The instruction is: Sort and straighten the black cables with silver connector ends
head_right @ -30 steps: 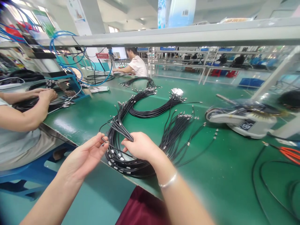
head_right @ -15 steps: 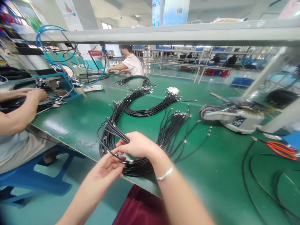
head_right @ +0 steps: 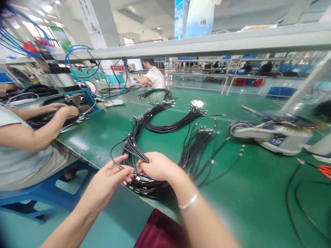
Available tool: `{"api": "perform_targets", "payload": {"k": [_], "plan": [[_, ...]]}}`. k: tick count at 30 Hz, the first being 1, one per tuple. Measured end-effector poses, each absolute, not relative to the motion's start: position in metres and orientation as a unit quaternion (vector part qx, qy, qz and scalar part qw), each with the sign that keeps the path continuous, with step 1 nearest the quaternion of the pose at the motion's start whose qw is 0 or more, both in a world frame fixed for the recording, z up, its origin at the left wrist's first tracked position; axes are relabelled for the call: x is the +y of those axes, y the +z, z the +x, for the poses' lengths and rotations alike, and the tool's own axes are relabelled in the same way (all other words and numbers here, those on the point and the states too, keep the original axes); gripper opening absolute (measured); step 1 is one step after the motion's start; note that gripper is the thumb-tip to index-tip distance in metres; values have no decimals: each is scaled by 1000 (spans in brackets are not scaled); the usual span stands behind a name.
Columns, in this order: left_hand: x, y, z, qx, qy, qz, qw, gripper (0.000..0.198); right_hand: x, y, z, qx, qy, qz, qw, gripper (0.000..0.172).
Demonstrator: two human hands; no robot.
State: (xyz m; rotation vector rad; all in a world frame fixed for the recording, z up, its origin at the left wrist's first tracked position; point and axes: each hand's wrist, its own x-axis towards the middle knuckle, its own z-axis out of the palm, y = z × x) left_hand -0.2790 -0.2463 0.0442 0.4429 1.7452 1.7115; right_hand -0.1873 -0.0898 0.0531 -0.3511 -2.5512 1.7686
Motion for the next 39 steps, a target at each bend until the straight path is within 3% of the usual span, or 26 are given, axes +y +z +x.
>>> {"api": "perform_targets", "payload": {"k": [4, 11, 17, 21, 26, 35, 39], "plan": [[-251, 53, -297, 630, 678, 134, 356, 60, -93, 48, -188, -802, 589, -97, -37, 17], [-254, 34, -286, 587, 689, 106, 412, 35, -95, 54, -186, -810, 574, -113, -35, 13], [-261, 32, -279, 591, 681, 130, 413, 37, -97, 47, -187, -784, 612, -98, -42, 13], [-259, 30, -282, 586, 682, 122, 420, 28, -99, 46, -187, -750, 653, -72, -79, 17], [-253, 26, -315, 495, 750, 32, 436, 11, -99, 51, -187, -782, 616, -79, -45, 18], [-222, 32, -385, 460, 772, 41, 437, 7, -99, 57, -183, -801, 588, -100, -55, 22], [-222, 29, -371, 476, 764, 63, 430, 11, -101, 67, -187, -826, 549, -125, -13, 22]]}}
